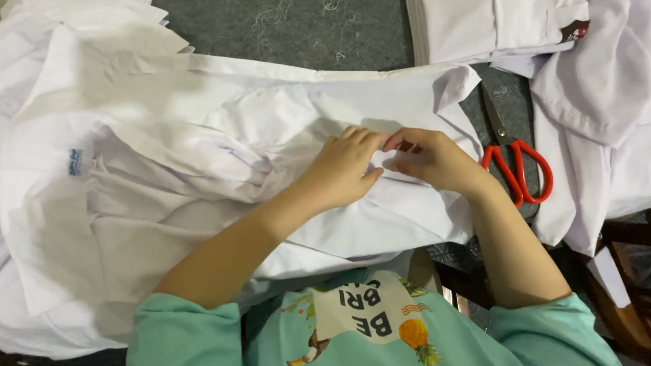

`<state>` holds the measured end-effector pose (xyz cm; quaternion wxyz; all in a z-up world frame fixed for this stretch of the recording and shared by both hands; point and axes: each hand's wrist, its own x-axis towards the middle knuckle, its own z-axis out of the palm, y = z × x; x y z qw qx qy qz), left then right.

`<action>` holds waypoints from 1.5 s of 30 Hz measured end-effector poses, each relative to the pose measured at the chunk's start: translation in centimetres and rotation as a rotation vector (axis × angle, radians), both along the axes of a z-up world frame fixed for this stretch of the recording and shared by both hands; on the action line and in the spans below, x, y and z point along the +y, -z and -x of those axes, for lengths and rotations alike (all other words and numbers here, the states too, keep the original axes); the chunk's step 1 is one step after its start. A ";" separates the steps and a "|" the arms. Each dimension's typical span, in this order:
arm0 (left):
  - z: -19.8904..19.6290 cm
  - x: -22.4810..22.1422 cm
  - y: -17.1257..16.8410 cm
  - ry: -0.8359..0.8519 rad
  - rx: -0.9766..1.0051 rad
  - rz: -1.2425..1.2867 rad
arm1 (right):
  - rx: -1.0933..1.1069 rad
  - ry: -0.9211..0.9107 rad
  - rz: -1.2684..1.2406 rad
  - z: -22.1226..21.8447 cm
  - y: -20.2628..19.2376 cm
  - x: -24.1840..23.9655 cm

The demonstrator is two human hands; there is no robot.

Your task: Inspecting white shirts for quality control, trimming loose threads with scissors, and folding the garments.

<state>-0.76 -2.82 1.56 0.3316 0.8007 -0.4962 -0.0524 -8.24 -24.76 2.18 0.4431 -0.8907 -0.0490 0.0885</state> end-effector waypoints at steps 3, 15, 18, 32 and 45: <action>-0.8 -0.7 4.6 -0.094 -0.079 -0.058 | -0.045 0.025 -0.095 -0.2 -1.5 1.0; -2.6 1.6 4.8 0.004 0.977 0.279 | -0.239 -0.058 -0.048 -0.2 -0.5 2.0; -2.6 2.0 4.2 -0.009 1.029 0.259 | -0.307 -0.036 0.010 -0.6 0.0 1.7; -2.3 0.4 2.7 -0.099 0.697 -0.049 | -0.243 0.075 -0.248 -14.2 -3.1 -0.4; -3.4 2.4 0.1 -0.006 0.189 -0.135 | -0.431 0.568 -0.280 -17.5 -3.8 -0.4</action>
